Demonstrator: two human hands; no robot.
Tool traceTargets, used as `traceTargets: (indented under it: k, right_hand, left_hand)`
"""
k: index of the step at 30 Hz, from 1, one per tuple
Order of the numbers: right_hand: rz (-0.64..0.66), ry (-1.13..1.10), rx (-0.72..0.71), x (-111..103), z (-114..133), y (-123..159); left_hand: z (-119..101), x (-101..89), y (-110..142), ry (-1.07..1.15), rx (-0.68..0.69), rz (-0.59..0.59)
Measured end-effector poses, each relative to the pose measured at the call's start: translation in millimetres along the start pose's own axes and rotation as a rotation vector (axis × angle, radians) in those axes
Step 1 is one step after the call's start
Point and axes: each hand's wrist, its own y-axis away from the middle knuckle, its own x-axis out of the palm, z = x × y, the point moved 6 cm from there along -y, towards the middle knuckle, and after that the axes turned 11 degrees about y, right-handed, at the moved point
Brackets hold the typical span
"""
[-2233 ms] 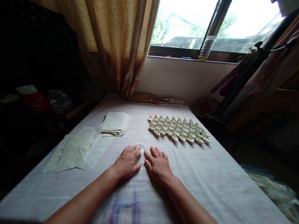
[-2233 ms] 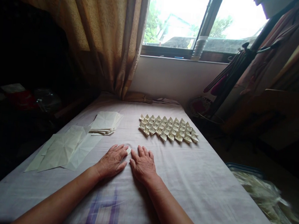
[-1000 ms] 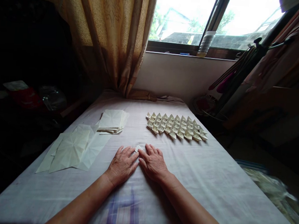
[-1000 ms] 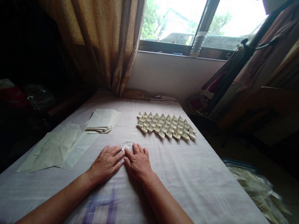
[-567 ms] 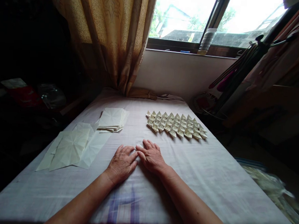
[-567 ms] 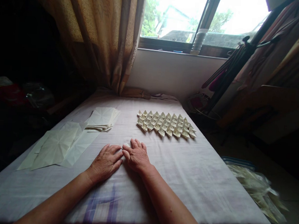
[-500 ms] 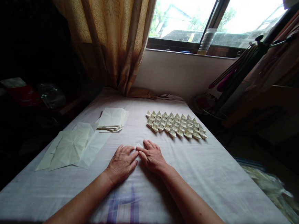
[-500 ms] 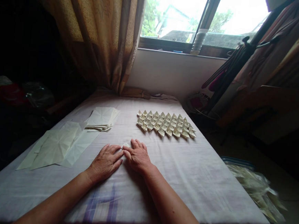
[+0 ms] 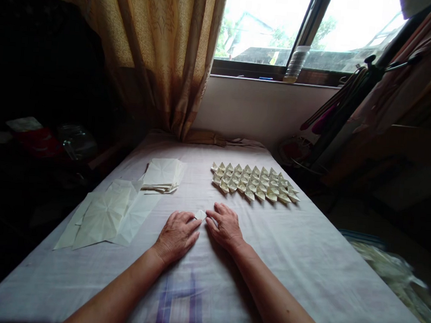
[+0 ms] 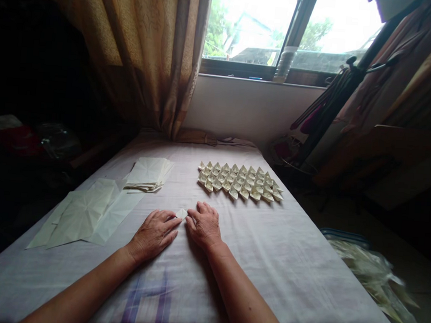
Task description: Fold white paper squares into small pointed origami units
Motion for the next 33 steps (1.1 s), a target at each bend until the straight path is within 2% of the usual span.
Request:
traceTargets:
  k: [10, 17, 22, 28, 33]
  right_hand:
    - [-0.001, -0.109, 0.015, -0.6, -1.7, -1.2]
    - [-0.021, -0.261, 0.072, -1.1, 1.3, -3.7]
    - [-0.04, -0.4, 0.11, -2.4, 2.4, -8.6]
    - [-0.038, -0.604, 0.109, 5.6, 2.7, -35.0]
    - [-0.049, -0.735, 0.062, 12.9, 1.9, -70.1]
  left_hand:
    - [26.5, 0.3, -29.2, 0.095, -0.24, -0.126]
    - [29.5, 5.3, -33.5, 0.231, -0.322, -0.143]
    - [34.8, 7.0, -35.4, 0.435, -0.355, -0.167]
    - [45.2, 1.0, -57.0, 0.751, -0.313, -0.154]
    - [62.0, -6.8, -83.6, 0.886, -0.293, -0.198]
